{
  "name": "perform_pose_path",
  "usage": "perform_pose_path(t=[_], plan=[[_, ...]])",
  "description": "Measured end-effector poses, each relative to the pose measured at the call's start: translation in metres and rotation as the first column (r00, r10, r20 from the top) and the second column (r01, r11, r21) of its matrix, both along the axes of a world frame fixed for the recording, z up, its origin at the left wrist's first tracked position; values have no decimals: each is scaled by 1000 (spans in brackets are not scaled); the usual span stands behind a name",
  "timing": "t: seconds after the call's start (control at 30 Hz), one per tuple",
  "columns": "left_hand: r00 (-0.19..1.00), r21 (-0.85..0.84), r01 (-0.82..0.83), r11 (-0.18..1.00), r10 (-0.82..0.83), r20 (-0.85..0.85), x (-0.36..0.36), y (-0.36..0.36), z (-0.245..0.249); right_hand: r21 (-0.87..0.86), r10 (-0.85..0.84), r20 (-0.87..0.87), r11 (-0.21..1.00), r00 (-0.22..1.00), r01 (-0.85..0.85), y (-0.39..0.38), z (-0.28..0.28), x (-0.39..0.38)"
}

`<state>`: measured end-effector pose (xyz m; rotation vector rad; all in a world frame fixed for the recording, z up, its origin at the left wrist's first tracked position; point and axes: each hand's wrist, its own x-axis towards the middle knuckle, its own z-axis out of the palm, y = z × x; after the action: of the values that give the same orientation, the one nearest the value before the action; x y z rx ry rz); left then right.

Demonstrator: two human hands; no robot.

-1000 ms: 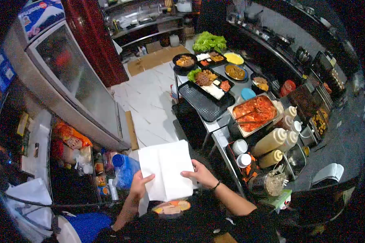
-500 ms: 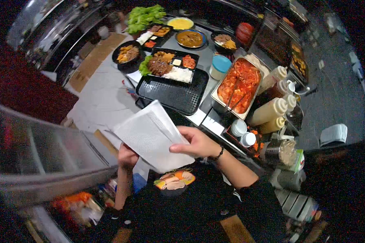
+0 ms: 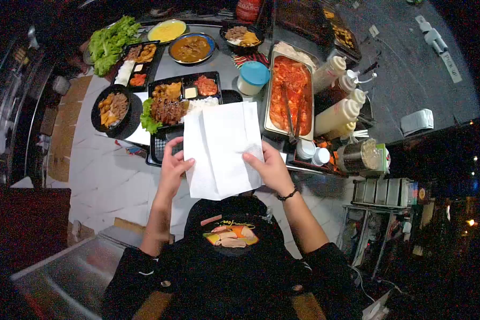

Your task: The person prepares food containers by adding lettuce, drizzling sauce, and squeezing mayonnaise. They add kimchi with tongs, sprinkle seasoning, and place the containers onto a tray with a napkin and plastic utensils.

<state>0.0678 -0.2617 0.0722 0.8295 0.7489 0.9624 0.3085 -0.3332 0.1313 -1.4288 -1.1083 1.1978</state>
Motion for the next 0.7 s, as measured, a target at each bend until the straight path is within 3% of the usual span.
perform_pose_path(t=[0.03, 0.1, 0.13, 0.17, 0.2, 0.23, 0.27, 0.3, 0.33, 0.37, 0.4, 0.43, 0.47, 0.5, 0.57, 0.63, 0.7], plan=[[995, 95, 35, 995, -25, -97, -4, 3, 3, 5, -8, 3, 1000, 1000, 8, 3, 4, 7], [861, 477, 64, 877, 193, -471, -16, 20, 29, -66, 225, 189, 974, 956, -217, 10, 23, 17], [865, 590, 141, 795, 192, -464, -19, 31, 42, -65, 332, 281, 943, 900, -327, 15, 40, 18], [869, 688, 214, 693, 186, -458, -20, 43, 54, -252, 470, 331, 880, 818, -404, 22, 68, 17], [855, 727, 351, 591, 115, -506, -17, 52, 74, -205, 532, 354, 846, 769, -491, 30, 66, 20], [819, 708, 504, 494, -15, -573, -13, 60, 80, -160, 587, 387, 802, 711, -575, 37, 65, 24], [809, 586, 565, 581, -252, -531, -10, 63, 84, -193, 643, 408, 755, 648, -627, 44, 89, 17], [769, 450, 636, 627, -468, -434, -5, 64, 86, -137, 632, 380, 761, 676, -634, 49, 87, 18], [724, 339, 686, 644, -557, -406, -4, 65, 83, -145, 634, 314, 768, 707, -624, 54, 90, 18], [721, 351, 690, 633, -559, -409, -2, 62, 81, -153, 632, 244, 774, 736, -614, 57, 91, 21], [796, 273, 588, 761, -486, -361, -2, 54, 80, -202, 602, 58, 789, 797, -581, 59, 83, 29], [862, 184, 462, 868, -391, -322, -4, 45, 77, -245, 507, 14, 837, 862, -489, 54, 77, 37], [916, 211, 312, 926, -234, -326, -4, 38, 66, -170, 370, -189, 900, 910, -401, 46, 57, 43], [925, 147, 198, 969, -135, -354, -9, 30, 61, -113, 243, -392, 944, 887, -309, 36, 31, 46], [894, 119, 74, 990, -13, -447, -18, 18, 39, -136, 117, -596, 960, 794, -244, 17, -28, 47], [916, 69, -42, 997, 66, -396, -22, -2, 45, -135, 101, -580, 967, 808, -218, -7, -22, 20], [871, 160, -75, 984, 143, -470, -28, -11, 33, -62, 17, -527, 996, 850, -58, -12, -9, -20]])
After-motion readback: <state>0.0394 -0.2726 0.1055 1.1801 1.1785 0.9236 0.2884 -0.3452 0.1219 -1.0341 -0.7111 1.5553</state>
